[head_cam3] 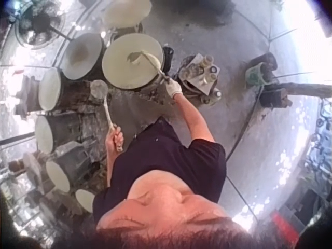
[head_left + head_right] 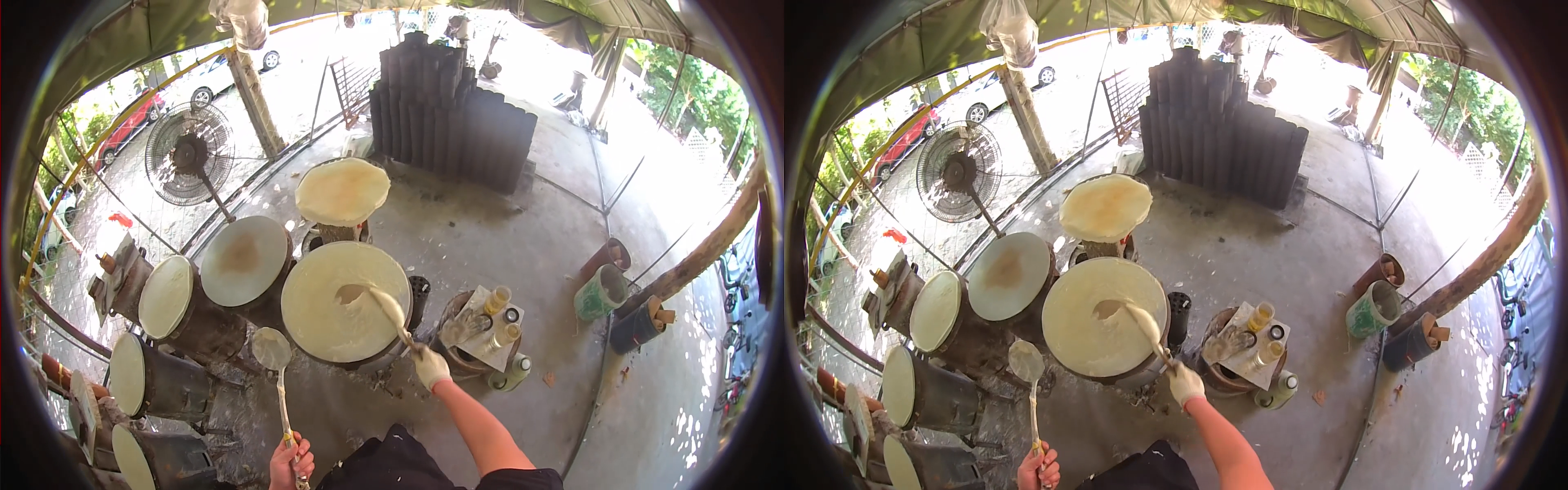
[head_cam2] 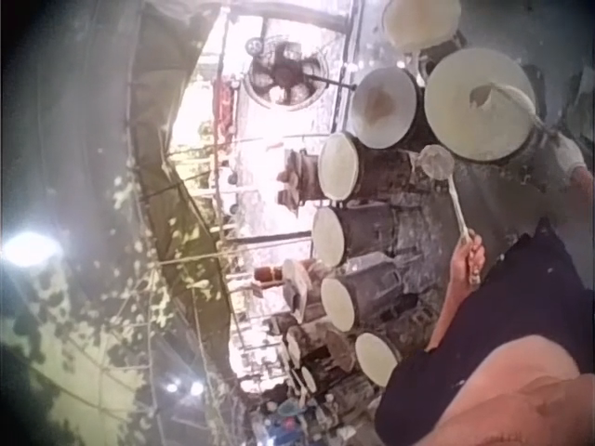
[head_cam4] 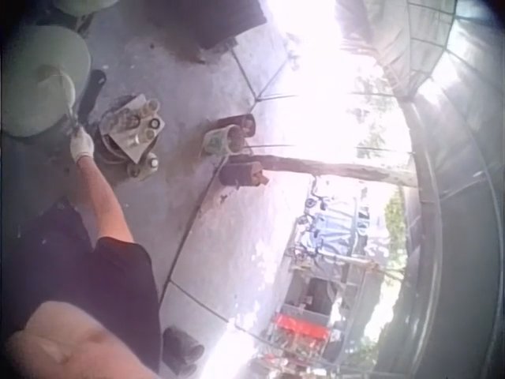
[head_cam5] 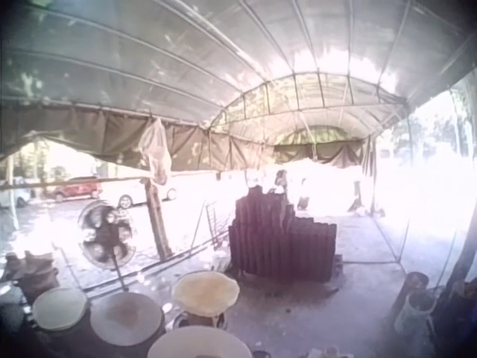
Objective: The person scoops batter from a large bowl using a ladle and scraper, spreads it thinly across circular hot plates, and peels the cooked thin wrappers off the griddles using a stick to stack them.
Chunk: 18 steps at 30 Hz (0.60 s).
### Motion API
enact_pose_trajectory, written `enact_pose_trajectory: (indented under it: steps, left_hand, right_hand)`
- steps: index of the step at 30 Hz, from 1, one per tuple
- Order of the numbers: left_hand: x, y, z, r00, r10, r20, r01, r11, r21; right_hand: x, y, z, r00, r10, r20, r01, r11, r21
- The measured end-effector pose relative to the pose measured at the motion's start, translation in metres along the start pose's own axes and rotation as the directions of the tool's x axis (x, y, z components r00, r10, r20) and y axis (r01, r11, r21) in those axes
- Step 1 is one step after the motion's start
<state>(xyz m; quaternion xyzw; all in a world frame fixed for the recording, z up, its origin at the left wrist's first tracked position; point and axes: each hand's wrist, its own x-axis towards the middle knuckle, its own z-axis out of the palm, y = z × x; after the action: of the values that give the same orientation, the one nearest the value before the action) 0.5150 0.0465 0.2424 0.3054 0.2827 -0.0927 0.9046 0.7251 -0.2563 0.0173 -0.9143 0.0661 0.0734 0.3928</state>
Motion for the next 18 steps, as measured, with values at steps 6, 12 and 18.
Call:
enact_pose_trajectory:
  steps: [6, 12, 18]
  left_hand:
    - [0.014, 0.022, -0.023, 0.999, -0.045, -0.015, 0.046, 0.993, 0.105]
    - [0.027, 0.044, -0.059, 0.997, -0.073, -0.041, 0.080, 0.970, 0.228]
    - [0.037, 0.054, -0.070, 0.995, -0.097, -0.018, 0.099, 0.981, 0.167]
  right_hand:
    - [0.048, -0.021, 0.046, 0.998, -0.014, -0.058, 0.025, 0.980, 0.195]
    - [-0.026, -0.063, 0.066, 0.959, 0.284, 0.009, -0.219, 0.720, 0.659]
    - [0.028, -0.094, 0.076, 0.976, 0.219, 0.016, -0.182, 0.764, 0.620]
